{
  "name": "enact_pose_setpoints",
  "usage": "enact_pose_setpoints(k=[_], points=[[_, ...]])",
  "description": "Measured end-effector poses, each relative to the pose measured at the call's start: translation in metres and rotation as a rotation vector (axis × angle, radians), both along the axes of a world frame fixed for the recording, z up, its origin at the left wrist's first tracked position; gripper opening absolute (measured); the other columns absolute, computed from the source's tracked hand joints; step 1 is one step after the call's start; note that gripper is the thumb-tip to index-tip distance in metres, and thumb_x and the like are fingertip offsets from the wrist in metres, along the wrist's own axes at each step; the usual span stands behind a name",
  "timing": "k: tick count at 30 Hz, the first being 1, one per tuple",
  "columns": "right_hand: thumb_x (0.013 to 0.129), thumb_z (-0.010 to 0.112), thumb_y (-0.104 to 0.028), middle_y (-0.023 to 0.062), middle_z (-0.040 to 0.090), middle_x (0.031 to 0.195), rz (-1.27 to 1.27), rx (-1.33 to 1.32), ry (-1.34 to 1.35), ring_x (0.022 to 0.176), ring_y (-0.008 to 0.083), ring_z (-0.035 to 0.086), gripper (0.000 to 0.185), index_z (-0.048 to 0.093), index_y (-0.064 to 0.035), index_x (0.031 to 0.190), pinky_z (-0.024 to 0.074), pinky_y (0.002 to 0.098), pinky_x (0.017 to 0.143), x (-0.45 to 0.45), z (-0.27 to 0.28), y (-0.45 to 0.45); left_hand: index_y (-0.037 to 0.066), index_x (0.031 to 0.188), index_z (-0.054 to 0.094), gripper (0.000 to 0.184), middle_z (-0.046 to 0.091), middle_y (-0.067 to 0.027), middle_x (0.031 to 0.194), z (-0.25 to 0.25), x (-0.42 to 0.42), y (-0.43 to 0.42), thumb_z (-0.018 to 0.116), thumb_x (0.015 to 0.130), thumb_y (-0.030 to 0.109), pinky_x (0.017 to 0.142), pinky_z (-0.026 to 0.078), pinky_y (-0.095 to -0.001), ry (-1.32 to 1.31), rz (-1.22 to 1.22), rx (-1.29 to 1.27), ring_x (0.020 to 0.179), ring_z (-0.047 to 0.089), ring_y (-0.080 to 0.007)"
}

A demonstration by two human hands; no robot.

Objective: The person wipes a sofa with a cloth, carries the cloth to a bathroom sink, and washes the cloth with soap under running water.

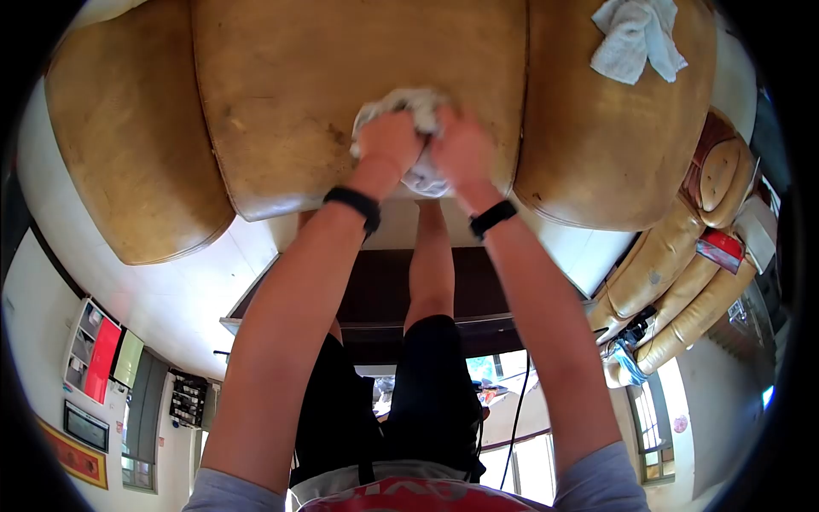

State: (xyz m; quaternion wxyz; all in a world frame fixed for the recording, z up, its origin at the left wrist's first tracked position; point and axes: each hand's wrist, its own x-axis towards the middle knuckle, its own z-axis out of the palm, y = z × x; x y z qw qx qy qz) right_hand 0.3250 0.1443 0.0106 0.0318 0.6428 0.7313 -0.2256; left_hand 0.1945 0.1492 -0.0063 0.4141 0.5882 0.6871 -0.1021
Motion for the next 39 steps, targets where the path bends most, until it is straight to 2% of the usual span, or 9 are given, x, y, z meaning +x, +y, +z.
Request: enact_pose_setpoints(k=[3, 6, 10, 17, 21, 24, 31, 35, 39], points=[[0.079, 0.062, -0.017, 0.0109, 0.058, 0.104, -0.076, 0.052, -0.014, 0.094, 0.0318, 0.063, 0.026, 0.063, -0.0159, 0.104, 0.0522, 0.047, 0.073, 0.047, 0.013, 0.062, 0.001, 0.095, 0.067, 0.039, 0.068, -0.0182, 0.098, -0.001, 0.041, 0.046, 0.065, 0.081, 0.037, 0.078, 0.054, -0.0463, -0.094, -0.013, 0.203, 0.09, 0.066, -0.0364], [0.079, 0.062, -0.019, 0.0095, 0.058, 0.113, 0.074, 0.24, -0.1, 0.103, 0.0308, 0.059, 0.032, 0.064, -0.0151, 0.11, 0.0501, 0.0446, 0.081, 0.084, -0.005, 0.077, 0.006, 0.101, 0.064, 0.031, 0.061, -0.0119, 0.107, -0.012, 0.073, 0.048, 0.066, 0.08, 0.029, 0.088, 0.048, -0.0433, -0.056, -0.098, 0.476, 0.105, 0.058, -0.0322], [0.077, 0.063, -0.02, 0.0097, 0.057, 0.123, 0.017, 0.152, -0.086, 0.109, 0.031, 0.055, 0.038, 0.063, -0.0117, 0.115, 0.049, 0.0413, 0.087, 0.095, -0.019, 0.026, 0.005, 0.1, 0.059, 0.031, 0.058, -0.0115, 0.103, -0.007, 0.08, 0.02, 0.067, 0.081, 0.028, 0.083, 0.05, -0.0421, -0.078, -0.062, 0.57, 0.098, 0.059, -0.0327], [0.078, 0.066, -0.019, 0.0183, 0.054, 0.123, -0.239, 0.025, -0.052, 0.11, 0.0381, 0.054, 0.043, 0.058, -0.007, 0.119, 0.0514, 0.045, 0.088, 0.085, -0.018, -0.055, 0.007, 0.102, 0.061, 0.027, 0.063, -0.0105, 0.1, -0.01, 0.072, -0.039, 0.063, 0.086, 0.029, 0.074, 0.055, -0.0413, -0.203, -0.154, 0.218, 0.092, 0.065, -0.0298], [0.078, 0.068, -0.014, 0.0223, 0.054, 0.119, -0.428, -0.156, -0.005, 0.102, 0.0419, 0.059, 0.039, 0.057, -0.0023, 0.113, 0.0523, 0.0483, 0.082, 0.056, -0.007, -0.08, 0.007, 0.097, 0.065, 0.025, 0.066, -0.0125, 0.097, -0.005, 0.056, -0.058, 0.059, 0.087, 0.03, 0.07, 0.056, -0.042, -0.164, -0.269, 0.108, 0.081, 0.069, -0.0308], [0.077, 0.07, -0.013, 0.0237, 0.057, 0.113, -0.466, -0.262, -0.029, 0.095, 0.043, 0.061, 0.038, 0.057, -0.0007, 0.11, 0.0527, 0.0486, 0.08, 0.026, -0.014, -0.106, 0.008, 0.093, 0.067, 0.023, 0.068, -0.0124, 0.093, -0.004, 0.024, -0.076, 0.057, 0.086, 0.028, 0.068, 0.056, -0.0421, -0.126, -0.35, 0.078, 0.077, 0.07, -0.0308], [0.075, 0.07, -0.01, 0.0237, 0.06, 0.104, -0.438, -0.43, 0.199, 0.092, 0.0429, 0.062, 0.033, 0.058, -0.0012, 0.104, 0.0526, 0.0481, 0.081, -0.085, -0.017, -0.165, 0.008, 0.093, 0.066, 0.019, 0.068, -0.0141, 0.09, 0.0, -0.095, -0.127, 0.058, 0.085, 0.024, 0.065, 0.057, -0.0421, 0.034, -0.502, 0.029, 0.076, 0.07, -0.0312], [0.072, 0.069, -0.007, 0.0216, 0.057, 0.107, -0.362, -0.447, 0.459, 0.094, 0.0429, 0.061, 0.034, 0.059, -0.0044, 0.105, 0.0527, 0.0477, 0.082, -0.126, -0.008, -0.163, 0.005, 0.098, 0.062, 0.025, 0.066, -0.0167, 0.096, 0.017, -0.157, -0.142, 0.057, 0.087, 0.026, 0.068, 0.057, -0.0454, 0.138, -0.414, -0.046, 0.08, 0.069, -0.0349], [0.072, 0.068, -0.006, 0.0188, 0.054, 0.111, -0.211, -0.277, 0.538, 0.095, 0.0397, 0.062, 0.035, 0.058, -0.0068, 0.106, 0.0538, 0.0455, 0.081, -0.134, 0.022, -0.095, 0.003, 0.1, 0.057, 0.024, 0.062, -0.0165, 0.104, 0.042, -0.164, -0.119, 0.06, 0.086, 0.023, 0.067, 0.056, -0.0464, 0.141, -0.163, 0.115, 0.083, 0.067, -0.0368]])
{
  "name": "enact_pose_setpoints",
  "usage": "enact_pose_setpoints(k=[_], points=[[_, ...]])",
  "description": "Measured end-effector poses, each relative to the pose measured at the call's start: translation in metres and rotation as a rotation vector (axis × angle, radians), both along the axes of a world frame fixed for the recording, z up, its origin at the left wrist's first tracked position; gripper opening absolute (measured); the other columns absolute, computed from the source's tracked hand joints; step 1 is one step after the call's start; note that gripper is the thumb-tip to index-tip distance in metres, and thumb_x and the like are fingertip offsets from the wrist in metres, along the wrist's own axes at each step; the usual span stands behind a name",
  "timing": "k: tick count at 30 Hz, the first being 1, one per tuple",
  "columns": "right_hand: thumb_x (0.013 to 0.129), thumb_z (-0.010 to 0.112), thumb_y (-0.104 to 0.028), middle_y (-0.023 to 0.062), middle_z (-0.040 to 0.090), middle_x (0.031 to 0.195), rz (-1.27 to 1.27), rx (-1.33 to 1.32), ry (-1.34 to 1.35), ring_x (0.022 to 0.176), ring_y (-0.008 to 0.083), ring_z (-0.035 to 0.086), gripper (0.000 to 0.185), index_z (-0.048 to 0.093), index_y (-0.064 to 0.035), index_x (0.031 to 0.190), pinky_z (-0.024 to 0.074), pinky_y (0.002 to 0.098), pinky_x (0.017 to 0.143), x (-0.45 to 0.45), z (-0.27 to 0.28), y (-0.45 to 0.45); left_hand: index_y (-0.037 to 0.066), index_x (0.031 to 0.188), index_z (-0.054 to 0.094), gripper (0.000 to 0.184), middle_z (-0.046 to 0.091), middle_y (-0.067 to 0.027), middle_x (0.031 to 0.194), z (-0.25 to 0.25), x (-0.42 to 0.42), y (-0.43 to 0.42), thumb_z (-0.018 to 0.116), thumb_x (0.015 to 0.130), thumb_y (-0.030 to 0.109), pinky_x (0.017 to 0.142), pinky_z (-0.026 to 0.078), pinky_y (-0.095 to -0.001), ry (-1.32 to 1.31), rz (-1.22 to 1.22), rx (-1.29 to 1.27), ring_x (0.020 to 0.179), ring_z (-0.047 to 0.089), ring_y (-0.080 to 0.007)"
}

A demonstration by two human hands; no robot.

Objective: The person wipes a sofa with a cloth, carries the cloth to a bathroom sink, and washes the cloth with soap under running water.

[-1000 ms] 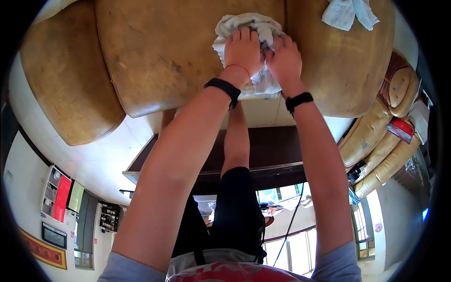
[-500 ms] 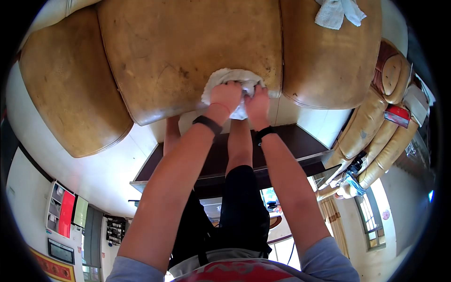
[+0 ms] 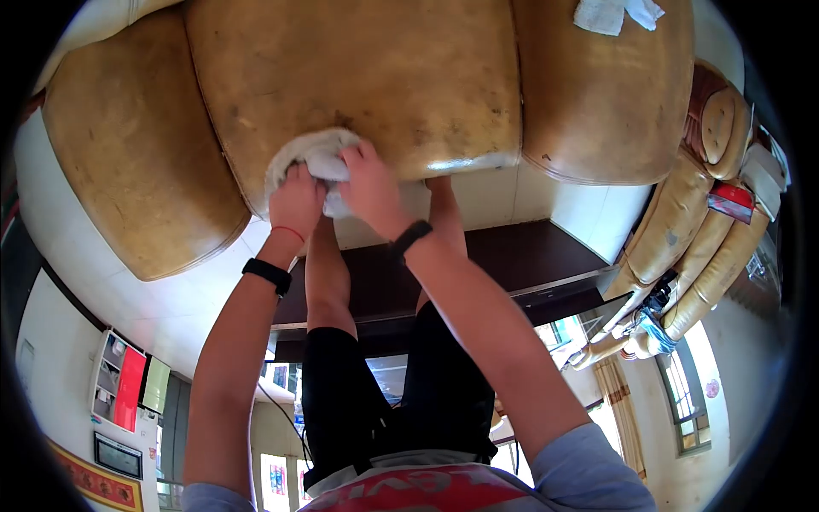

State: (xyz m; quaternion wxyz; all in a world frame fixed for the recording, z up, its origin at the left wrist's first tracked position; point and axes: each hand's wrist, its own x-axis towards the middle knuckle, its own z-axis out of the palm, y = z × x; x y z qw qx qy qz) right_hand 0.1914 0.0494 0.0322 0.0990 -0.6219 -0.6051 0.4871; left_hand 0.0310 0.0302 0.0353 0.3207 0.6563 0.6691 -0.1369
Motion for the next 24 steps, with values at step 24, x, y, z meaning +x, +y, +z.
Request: enact_pose_setpoints(k=[24], points=[[0.079, 0.061, -0.003, 0.0216, 0.065, 0.1, -0.151, -0.134, -0.653, 0.086, 0.0418, 0.066, 0.036, 0.054, 0.0002, 0.115, 0.0548, 0.0483, 0.072, 0.228, -0.035, -0.043, 0.011, 0.101, 0.06, 0.023, 0.055, -0.0026, 0.098, -0.045, 0.247, 0.02, 0.06, 0.078, 0.014, 0.082, 0.042, -0.0347, -0.309, -0.477, 0.472, 0.094, 0.053, -0.0219]])
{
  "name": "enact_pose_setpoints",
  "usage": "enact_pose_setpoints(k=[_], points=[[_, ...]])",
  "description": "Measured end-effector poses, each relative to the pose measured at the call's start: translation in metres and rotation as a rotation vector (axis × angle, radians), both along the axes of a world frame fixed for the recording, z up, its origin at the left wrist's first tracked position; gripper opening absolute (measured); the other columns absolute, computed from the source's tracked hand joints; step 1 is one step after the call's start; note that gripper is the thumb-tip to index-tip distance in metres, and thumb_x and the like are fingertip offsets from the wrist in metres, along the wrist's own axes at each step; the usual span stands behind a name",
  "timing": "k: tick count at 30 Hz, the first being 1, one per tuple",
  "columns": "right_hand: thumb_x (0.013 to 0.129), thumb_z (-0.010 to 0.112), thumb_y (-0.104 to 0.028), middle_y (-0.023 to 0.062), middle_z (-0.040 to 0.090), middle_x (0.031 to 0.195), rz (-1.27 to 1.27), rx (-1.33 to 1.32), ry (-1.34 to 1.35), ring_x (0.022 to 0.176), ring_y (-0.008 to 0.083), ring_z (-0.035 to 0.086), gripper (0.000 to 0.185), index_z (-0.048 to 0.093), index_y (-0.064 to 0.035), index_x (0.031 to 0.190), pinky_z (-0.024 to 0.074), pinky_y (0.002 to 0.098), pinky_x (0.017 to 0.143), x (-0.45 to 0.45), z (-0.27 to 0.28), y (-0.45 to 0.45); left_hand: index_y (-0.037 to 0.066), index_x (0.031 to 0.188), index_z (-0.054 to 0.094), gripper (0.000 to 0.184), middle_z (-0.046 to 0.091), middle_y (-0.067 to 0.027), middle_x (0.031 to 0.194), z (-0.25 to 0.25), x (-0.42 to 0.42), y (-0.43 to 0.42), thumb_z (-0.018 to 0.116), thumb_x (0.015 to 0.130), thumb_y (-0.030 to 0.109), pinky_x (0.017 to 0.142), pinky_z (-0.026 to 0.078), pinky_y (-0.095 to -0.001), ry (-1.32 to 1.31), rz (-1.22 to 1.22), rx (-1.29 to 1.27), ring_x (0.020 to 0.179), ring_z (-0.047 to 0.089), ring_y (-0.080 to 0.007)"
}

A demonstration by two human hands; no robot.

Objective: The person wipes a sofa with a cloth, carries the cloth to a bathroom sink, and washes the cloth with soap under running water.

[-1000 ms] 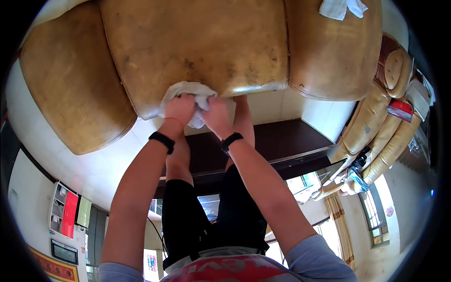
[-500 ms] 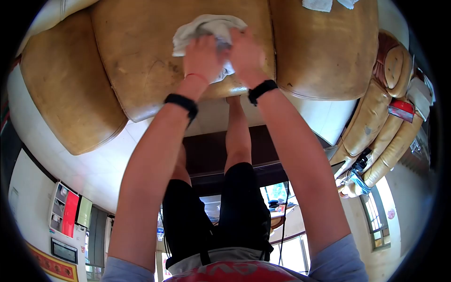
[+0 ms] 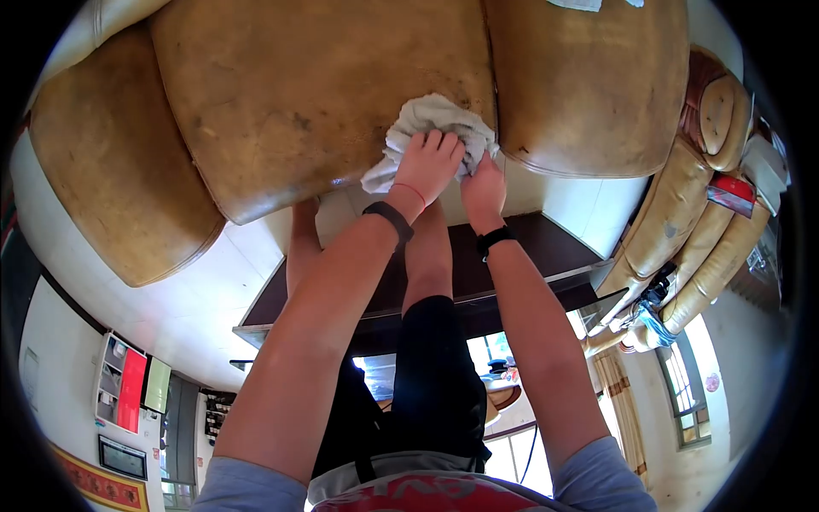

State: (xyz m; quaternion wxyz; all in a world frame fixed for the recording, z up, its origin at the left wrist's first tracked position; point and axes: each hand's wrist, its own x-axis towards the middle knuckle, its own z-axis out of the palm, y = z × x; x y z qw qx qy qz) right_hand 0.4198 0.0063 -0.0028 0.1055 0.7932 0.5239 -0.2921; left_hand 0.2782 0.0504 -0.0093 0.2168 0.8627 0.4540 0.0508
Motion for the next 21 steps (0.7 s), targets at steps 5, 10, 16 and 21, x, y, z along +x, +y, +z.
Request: enact_pose_setpoints(k=[5, 10, 16, 21], points=[[0.078, 0.063, -0.004, 0.0229, 0.066, 0.088, -0.058, -0.115, 0.091, 0.084, 0.0425, 0.065, 0.03, 0.056, 0.0031, 0.107, 0.0539, 0.0494, 0.072, -0.039, -0.008, -0.021, 0.014, 0.093, 0.058, 0.016, 0.055, -0.0009, 0.093, -0.003, -0.04, -0.019, 0.061, 0.077, 0.014, 0.077, 0.044, -0.033, -0.009, -0.012, -0.031, 0.091, 0.055, -0.0206], [0.077, 0.068, -0.007, 0.0236, 0.066, 0.088, -0.008, -0.065, 0.193, 0.084, 0.0428, 0.064, 0.029, 0.056, 0.0025, 0.102, 0.0537, 0.0496, 0.073, -0.135, -0.008, -0.042, 0.016, 0.093, 0.058, 0.016, 0.055, -0.0006, 0.094, 0.003, -0.14, -0.037, 0.062, 0.078, 0.016, 0.076, 0.045, -0.0329, 0.048, -0.022, -0.042, 0.093, 0.056, -0.0209], [0.078, 0.066, -0.007, 0.0229, 0.064, 0.095, 0.118, -0.086, 0.28, 0.085, 0.0424, 0.064, 0.027, 0.055, -0.0016, 0.102, 0.0536, 0.0491, 0.074, -0.246, 0.0, -0.041, 0.016, 0.096, 0.058, 0.019, 0.056, -0.0008, 0.097, 0.018, -0.258, -0.056, 0.062, 0.078, 0.016, 0.073, 0.049, -0.0357, 0.161, 0.137, -0.085, 0.095, 0.056, -0.0225], [0.078, 0.065, -0.007, 0.0228, 0.064, 0.097, 0.328, -0.121, 0.301, 0.087, 0.0412, 0.065, 0.029, 0.055, -0.002, 0.105, 0.0545, 0.0477, 0.074, -0.324, 0.011, -0.033, 0.015, 0.098, 0.058, 0.019, 0.056, -0.0016, 0.098, 0.027, -0.335, -0.085, 0.061, 0.078, 0.016, 0.071, 0.05, -0.036, 0.219, 0.331, -0.118, 0.093, 0.057, -0.0234]])
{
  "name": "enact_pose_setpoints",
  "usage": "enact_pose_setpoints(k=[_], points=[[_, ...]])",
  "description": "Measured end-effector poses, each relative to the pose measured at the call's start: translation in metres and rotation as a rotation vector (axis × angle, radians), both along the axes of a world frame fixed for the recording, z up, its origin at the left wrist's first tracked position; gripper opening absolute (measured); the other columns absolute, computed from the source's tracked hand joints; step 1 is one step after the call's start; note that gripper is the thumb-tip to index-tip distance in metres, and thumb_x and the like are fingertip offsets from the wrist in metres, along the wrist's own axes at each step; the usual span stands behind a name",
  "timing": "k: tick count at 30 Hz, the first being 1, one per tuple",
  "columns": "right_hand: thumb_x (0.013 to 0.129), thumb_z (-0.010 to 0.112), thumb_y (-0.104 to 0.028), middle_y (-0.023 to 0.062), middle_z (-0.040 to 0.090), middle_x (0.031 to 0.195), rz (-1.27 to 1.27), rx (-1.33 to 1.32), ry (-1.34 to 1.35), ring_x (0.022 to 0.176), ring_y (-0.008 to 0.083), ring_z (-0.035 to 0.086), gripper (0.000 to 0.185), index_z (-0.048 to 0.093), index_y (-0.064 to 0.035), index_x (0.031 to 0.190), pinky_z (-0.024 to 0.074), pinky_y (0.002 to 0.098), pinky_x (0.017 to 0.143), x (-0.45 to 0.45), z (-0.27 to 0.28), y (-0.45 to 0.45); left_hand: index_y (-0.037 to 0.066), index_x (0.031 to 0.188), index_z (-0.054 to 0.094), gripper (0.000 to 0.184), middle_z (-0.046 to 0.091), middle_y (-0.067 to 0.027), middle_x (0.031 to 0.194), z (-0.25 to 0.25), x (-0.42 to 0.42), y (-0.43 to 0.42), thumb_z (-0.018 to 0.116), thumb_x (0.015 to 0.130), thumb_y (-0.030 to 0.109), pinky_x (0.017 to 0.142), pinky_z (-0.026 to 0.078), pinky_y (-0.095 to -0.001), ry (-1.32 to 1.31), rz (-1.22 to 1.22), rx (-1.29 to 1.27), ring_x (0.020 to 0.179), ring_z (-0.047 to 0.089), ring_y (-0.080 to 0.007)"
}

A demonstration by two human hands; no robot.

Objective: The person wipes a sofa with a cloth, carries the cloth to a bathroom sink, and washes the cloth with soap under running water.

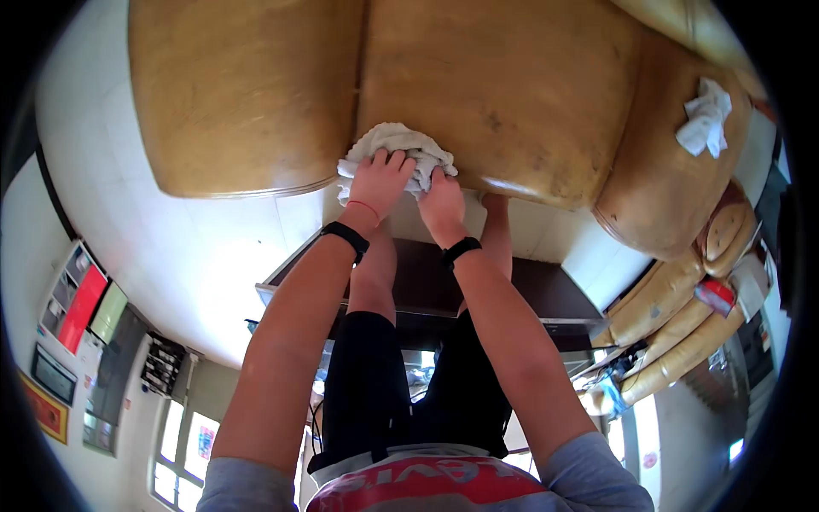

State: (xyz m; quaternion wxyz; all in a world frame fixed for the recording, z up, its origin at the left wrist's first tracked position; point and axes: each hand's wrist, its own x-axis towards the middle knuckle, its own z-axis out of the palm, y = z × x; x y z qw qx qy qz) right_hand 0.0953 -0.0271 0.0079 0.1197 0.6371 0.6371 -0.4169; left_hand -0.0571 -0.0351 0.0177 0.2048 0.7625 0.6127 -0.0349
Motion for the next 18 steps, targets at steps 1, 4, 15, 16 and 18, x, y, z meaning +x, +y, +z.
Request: enact_pose_setpoints(k=[1, 4, 15, 16, 18], points=[[0.078, 0.066, -0.008, 0.023, 0.064, 0.098, 0.046, -0.011, 0.006, 0.087, 0.0411, 0.065, 0.029, 0.055, -0.0019, 0.105, 0.0547, 0.0476, 0.074, -0.01, 0.0, 0.001, 0.015, 0.098, 0.058, 0.019, 0.056, -0.0018, 0.098, 0.0, -0.01, -0.008, 0.061, 0.078, 0.016, 0.071, 0.05, -0.0359, 0.016, 0.042, 0.001, 0.093, 0.057, -0.0234], [0.079, 0.067, -0.013, 0.0235, 0.063, 0.101, 0.191, -0.038, 0.004, 0.087, 0.0405, 0.066, 0.031, 0.055, -0.0018, 0.106, 0.0554, 0.0474, 0.074, -0.031, 0.003, 0.002, 0.014, 0.097, 0.058, 0.02, 0.056, -0.0025, 0.096, -0.005, -0.022, -0.03, 0.062, 0.078, 0.016, 0.07, 0.052, -0.0362, -0.006, 0.209, -0.025, 0.091, 0.058, -0.0237], [0.075, 0.076, -0.035, 0.02, 0.066, 0.093, 0.424, -0.044, -0.089, 0.084, 0.0374, 0.067, 0.05, 0.053, -0.0033, 0.107, 0.0562, 0.0472, 0.07, -0.039, 0.02, 0.028, 0.012, 0.101, 0.057, 0.028, 0.058, -0.0056, 0.101, -0.001, -0.016, -0.025, 0.066, 0.075, 0.019, 0.073, 0.054, -0.0377, -0.054, 0.423, -0.146, 0.097, 0.06, -0.0264], [0.075, 0.075, -0.036, 0.0197, 0.066, 0.093, 0.435, -0.038, -0.098, 0.084, 0.0372, 0.067, 0.05, 0.053, -0.0036, 0.107, 0.0562, 0.0471, 0.069, -0.041, 0.023, 0.032, 0.011, 0.101, 0.057, 0.029, 0.059, -0.006, 0.102, 0.003, -0.016, -0.021, 0.067, 0.075, 0.019, 0.073, 0.054, -0.038, -0.066, 0.426, -0.169, 0.098, 0.061, -0.0265], [0.075, 0.076, -0.032, 0.0173, 0.066, 0.097, 0.445, -0.021, -0.12, 0.084, 0.0368, 0.067, 0.047, 0.054, -0.0052, 0.107, 0.0561, 0.0473, 0.068, -0.045, 0.028, 0.046, 0.011, 0.103, 0.056, 0.033, 0.058, -0.0065, 0.102, 0.006, -0.017, -0.006, 0.069, 0.073, 0.019, 0.073, 0.054, -0.0386, -0.091, 0.461, -0.171, 0.098, 0.061, -0.0262]])
